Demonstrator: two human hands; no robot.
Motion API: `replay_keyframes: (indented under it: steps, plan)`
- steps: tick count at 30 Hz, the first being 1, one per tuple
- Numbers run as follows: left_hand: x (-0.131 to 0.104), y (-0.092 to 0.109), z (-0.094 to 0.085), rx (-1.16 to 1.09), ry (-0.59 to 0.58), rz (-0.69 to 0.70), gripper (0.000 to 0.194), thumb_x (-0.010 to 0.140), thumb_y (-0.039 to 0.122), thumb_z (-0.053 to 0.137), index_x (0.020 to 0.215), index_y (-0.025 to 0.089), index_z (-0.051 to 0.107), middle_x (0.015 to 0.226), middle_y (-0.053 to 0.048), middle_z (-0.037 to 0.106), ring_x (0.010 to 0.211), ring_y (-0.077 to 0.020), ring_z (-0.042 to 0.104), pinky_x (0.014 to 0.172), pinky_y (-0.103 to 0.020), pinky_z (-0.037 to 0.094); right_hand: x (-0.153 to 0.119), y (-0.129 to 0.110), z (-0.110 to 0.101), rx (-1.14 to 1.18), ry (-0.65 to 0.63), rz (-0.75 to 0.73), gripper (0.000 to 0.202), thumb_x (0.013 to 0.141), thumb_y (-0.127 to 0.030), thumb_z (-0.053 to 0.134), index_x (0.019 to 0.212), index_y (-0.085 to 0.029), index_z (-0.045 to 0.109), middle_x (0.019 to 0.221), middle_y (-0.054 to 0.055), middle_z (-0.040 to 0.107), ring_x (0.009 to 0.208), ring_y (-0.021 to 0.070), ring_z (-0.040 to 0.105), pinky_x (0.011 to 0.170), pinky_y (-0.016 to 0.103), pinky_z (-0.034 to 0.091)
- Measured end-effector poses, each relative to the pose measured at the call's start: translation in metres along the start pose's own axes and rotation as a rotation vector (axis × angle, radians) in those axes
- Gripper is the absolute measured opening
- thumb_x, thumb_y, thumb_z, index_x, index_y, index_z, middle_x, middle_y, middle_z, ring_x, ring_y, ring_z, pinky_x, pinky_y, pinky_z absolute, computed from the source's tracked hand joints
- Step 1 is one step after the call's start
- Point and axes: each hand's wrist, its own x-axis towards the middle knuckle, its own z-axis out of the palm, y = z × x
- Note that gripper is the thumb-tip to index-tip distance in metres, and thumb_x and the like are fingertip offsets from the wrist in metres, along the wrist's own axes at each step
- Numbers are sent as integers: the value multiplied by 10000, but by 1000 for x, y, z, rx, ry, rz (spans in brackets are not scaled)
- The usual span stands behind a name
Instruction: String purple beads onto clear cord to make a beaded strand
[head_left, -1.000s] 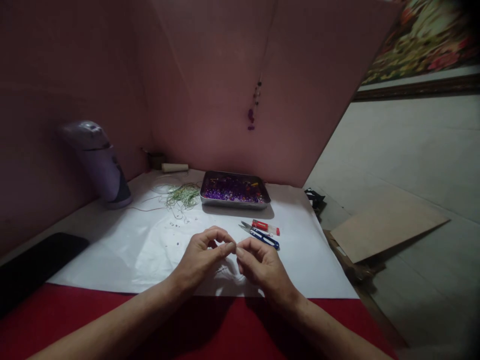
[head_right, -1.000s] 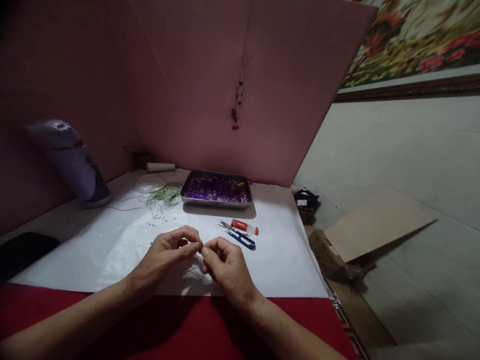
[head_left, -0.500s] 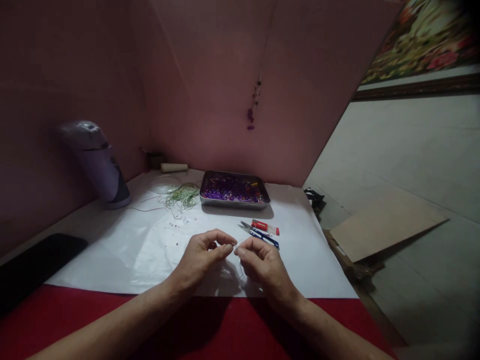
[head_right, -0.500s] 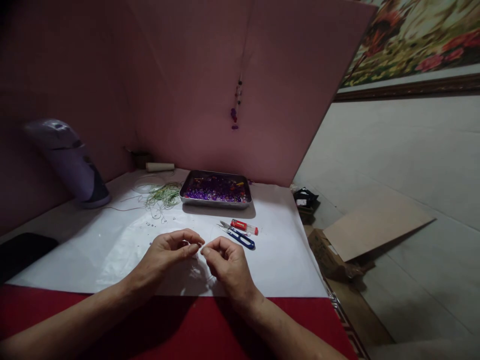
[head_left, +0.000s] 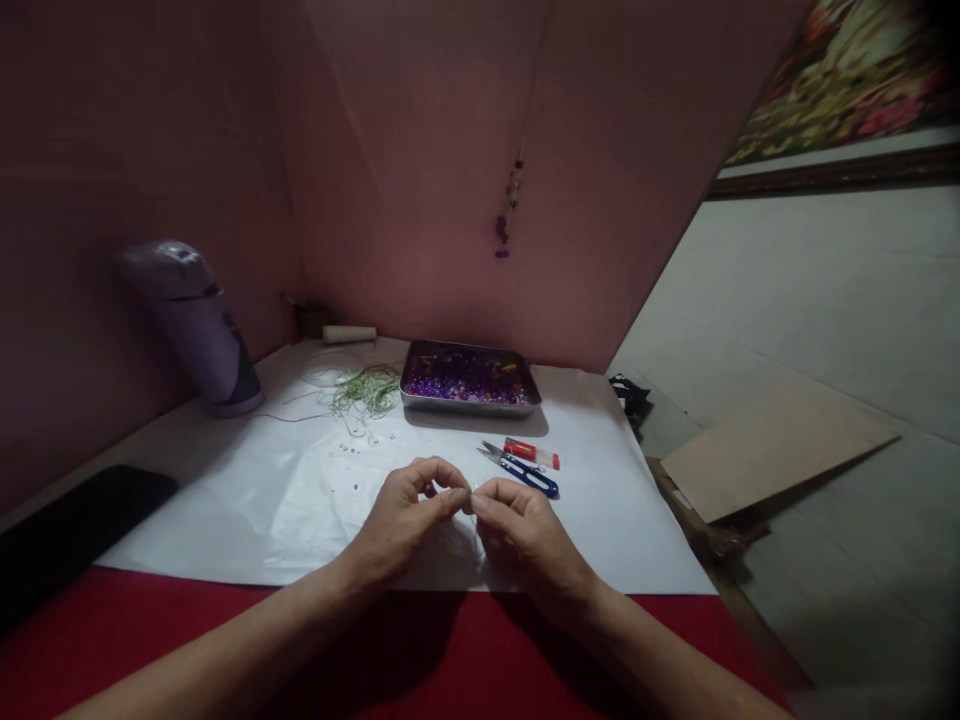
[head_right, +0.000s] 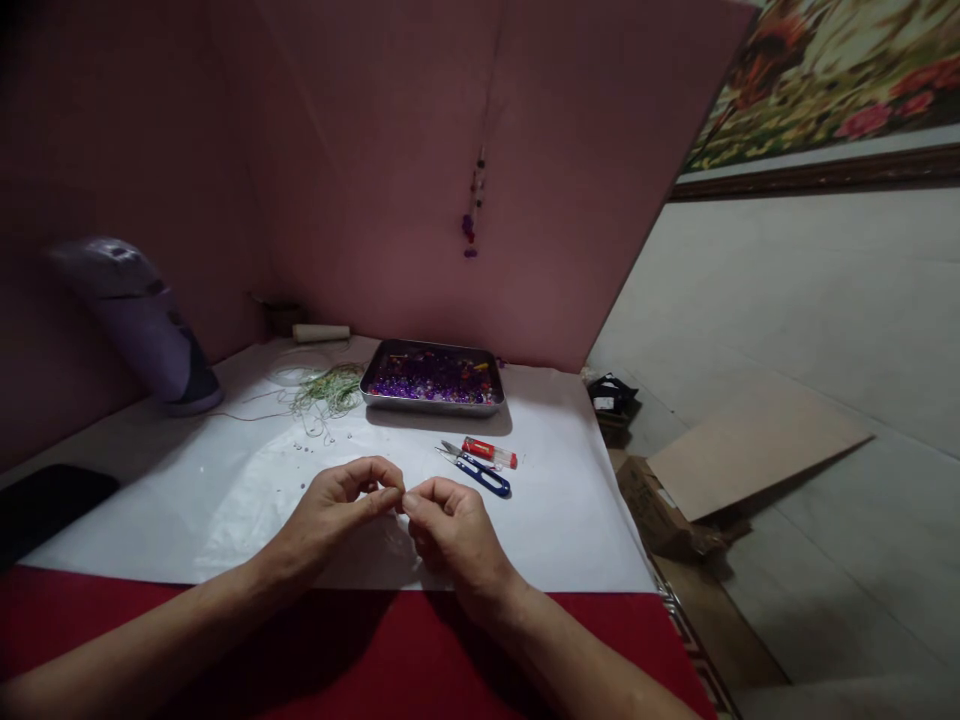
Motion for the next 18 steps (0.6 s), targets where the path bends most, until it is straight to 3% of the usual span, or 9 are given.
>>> replay_keyframes:
  steps: [8, 12, 18]
  plan:
    - [0, -2, 1, -101, 19, -65, 181, 724, 297, 623, 838, 158, 641, 756, -17, 619, 663, -128, 507, 634, -241, 389, -1, 1, -2, -139, 125, -173, 228, 711, -336, 656, 635, -162, 529, 434, -92, 358, 397, 47, 245, 397, 198, 189]
    - [-1, -3, 1, -82, -32, -82, 166, 698, 290, 648, 785, 149, 651, 684, -1, 587, 601, -109, 461, 571, -225, 356, -1, 2, -4, -226, 152, -253, 227, 734, -326, 648, 630, -159, 536, 495, -70, 395, 456, 63, 296, 437, 207, 240]
    - [-1, -4, 0, -15, -32, -49, 139, 701, 284, 645, 748, 155, 668, 705, -13, 605, 644, -122, 473, 600, -231, 360, -2, 3, -4, -322, 168, -312, 221, 758, -308, 620, 625, -156, 532, 573, -37, 464, 546, 92, 390, 524, 218, 329]
